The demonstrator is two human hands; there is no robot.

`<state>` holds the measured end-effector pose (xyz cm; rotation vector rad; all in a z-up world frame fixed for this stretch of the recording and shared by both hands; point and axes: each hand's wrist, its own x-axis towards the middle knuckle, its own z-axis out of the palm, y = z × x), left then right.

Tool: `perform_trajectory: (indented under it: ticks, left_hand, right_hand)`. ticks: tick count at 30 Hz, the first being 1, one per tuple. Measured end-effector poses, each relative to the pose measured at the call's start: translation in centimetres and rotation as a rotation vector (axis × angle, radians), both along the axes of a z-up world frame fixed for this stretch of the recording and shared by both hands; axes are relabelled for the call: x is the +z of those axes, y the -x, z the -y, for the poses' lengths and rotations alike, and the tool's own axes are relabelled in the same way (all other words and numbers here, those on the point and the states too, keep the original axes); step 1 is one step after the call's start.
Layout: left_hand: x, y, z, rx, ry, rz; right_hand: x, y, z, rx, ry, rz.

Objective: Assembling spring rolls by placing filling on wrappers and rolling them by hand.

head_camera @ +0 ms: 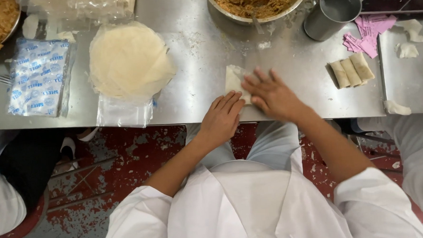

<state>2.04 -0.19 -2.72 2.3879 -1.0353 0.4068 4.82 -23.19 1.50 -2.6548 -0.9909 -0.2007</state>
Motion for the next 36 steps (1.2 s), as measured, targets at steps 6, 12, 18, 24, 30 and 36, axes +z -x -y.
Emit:
perform_trajectory:
  ticks: [6,12,18,24,30,36]
  left_hand:
    - [0.1,-0.2,-0.3,-0.037,-0.002,-0.073]
    - [0.3,-0.8,-0.8,-0.094,0.033,-0.126]
    - [1.9,-1.3,-3.5,-0.109,0.122,-0.050]
    - [1.9,-1.7,-2.0,-0.039,0.272,0.218]
    - [1.7,-1.9,-1.4,-0.077,0.225,0.165]
    - [0.9,-4.4,-2.1,-0.113,0.241,-0.317]
  right_hand:
    - [-0.9,-4.1,-0.9,0.009,0.024,0.115]
    - [-4.1,-8.5,-1.9,-0.082,0.076,0.088]
    - [-3.1,-3.9,0.1,-0.053,-0.389,0.043]
    - [-4.1,1.2,-0.7,0.012,-0.346,0.169]
    - [-2.6,1.8,-1.4,0.022,-0.277,0.263]
    - [-6.0,1.6,-1.1,-0.229,-0.378,0.066]
